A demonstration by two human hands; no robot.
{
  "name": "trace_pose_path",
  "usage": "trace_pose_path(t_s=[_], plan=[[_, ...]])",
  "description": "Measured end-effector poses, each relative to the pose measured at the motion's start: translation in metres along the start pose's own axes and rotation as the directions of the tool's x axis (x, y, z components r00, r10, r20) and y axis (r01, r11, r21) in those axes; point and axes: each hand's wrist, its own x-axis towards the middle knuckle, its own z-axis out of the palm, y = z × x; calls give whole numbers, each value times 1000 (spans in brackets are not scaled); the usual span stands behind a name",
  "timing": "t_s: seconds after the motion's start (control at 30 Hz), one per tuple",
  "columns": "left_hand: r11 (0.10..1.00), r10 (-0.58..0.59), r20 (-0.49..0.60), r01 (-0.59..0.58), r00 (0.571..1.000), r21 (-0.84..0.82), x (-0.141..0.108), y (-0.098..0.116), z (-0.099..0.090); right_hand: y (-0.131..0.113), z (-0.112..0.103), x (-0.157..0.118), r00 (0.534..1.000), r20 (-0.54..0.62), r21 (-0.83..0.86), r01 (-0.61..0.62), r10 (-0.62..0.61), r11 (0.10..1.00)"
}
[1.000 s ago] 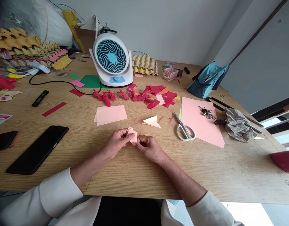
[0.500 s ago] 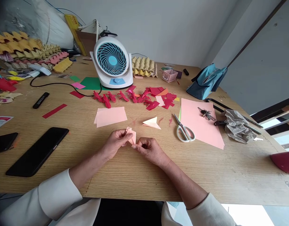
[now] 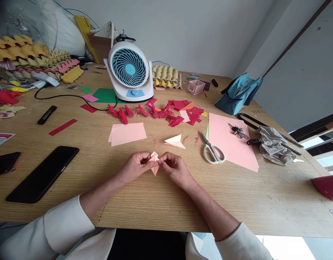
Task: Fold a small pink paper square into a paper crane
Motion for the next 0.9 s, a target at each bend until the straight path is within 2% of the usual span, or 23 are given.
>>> trace_pose_path(t_s=[0.17,0.43,0.63,0.9], plan=[[998,62,-63,-63,996,-21,-1,0,0,3,0,-1,1000,-6,3,5,-5,1000],[989,1,27,3,1000,-151,-1,-10,-1,0,1,-2,1000,-1,-7,-20,20,1000],[979,-37,17,40,999,-201,-3,4,-1,-2,3,-3,1000,14,-28,5,-5,1000],[990,4,-6,-5,1000,-142,-5,14,-3,-5,5,-4,999,25,-127,34,-31,991]])
